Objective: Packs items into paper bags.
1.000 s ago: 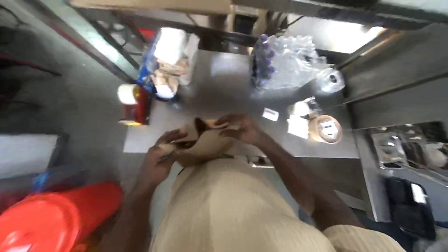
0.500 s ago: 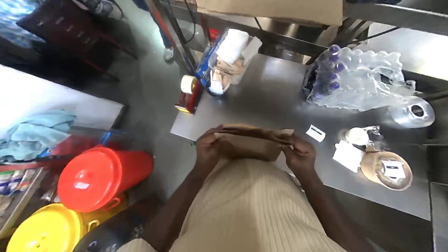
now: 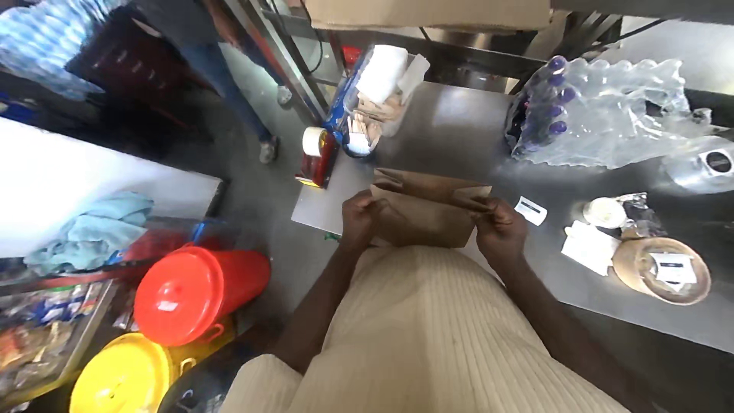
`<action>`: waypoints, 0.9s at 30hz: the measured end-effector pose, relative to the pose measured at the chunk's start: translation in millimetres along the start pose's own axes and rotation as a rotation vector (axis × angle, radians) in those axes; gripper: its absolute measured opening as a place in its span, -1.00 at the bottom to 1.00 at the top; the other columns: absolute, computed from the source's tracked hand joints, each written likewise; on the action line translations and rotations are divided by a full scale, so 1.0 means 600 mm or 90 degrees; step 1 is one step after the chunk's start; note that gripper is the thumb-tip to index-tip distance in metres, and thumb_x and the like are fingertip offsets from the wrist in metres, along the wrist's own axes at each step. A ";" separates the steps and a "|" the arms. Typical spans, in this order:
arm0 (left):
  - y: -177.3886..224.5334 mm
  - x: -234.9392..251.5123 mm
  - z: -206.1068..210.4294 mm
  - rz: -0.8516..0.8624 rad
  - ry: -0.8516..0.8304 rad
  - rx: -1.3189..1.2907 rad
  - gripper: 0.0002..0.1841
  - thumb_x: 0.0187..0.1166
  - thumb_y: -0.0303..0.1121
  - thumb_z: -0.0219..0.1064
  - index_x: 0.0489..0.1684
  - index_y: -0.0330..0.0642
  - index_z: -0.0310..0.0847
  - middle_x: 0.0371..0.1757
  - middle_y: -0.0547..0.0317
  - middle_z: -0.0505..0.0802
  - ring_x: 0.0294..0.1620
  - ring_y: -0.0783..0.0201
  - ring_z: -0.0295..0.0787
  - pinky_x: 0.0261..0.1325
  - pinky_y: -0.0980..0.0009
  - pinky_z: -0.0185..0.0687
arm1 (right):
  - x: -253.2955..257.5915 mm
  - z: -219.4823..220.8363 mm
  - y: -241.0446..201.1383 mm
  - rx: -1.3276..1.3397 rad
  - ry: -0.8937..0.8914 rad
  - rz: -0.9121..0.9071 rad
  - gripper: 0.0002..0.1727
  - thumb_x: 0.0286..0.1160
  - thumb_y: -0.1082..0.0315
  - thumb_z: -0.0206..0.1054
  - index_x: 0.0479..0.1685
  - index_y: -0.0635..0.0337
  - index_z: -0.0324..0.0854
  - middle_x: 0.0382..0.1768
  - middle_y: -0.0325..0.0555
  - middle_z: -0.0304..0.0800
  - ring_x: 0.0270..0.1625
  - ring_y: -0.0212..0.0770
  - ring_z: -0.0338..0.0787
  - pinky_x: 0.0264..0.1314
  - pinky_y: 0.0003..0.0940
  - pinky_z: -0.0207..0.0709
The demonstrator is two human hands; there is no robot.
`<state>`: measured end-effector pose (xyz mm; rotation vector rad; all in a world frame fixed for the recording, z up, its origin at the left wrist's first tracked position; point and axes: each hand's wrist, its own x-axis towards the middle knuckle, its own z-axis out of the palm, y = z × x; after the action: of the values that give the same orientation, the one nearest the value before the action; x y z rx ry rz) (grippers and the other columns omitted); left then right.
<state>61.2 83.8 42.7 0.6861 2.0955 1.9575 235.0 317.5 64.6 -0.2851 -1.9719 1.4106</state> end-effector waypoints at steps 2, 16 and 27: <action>0.000 -0.004 0.017 -0.025 0.060 -0.014 -0.86 0.39 -0.57 0.53 -0.16 -0.34 0.80 -0.22 0.08 0.92 -0.21 0.27 0.88 -0.05 0.27 0.87 | -0.001 0.014 -0.001 0.021 0.050 0.037 -0.72 0.37 0.59 0.44 -0.03 0.13 0.56 -0.28 -0.37 0.75 -0.25 -0.49 0.77 -0.13 -0.49 0.76; -0.010 0.068 0.001 0.015 -0.141 0.069 -0.89 0.60 -0.52 0.34 -0.13 -0.38 0.76 -0.14 0.03 0.89 -0.14 0.31 0.83 0.06 0.28 0.81 | 0.074 -0.002 0.053 -0.003 -0.129 0.059 -0.90 0.38 0.49 0.48 -0.18 0.29 0.77 -0.28 -0.25 0.87 -0.27 -0.54 0.79 -0.12 -0.53 0.75; -0.028 0.126 -0.046 -0.181 -0.379 -0.095 -0.66 0.48 -0.55 0.03 -0.21 -0.32 0.83 -0.05 0.06 0.92 -0.15 0.30 0.82 -0.06 0.25 0.75 | 0.092 -0.036 0.105 0.170 -0.272 0.165 -0.65 0.44 0.58 0.06 -0.29 0.19 0.83 -0.16 -0.23 0.92 -0.06 -0.36 0.85 0.11 -0.33 0.75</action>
<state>-20.4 93.0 41.8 0.7720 1.5709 1.4981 195.0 388.1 33.9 -0.1258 -2.0964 2.0175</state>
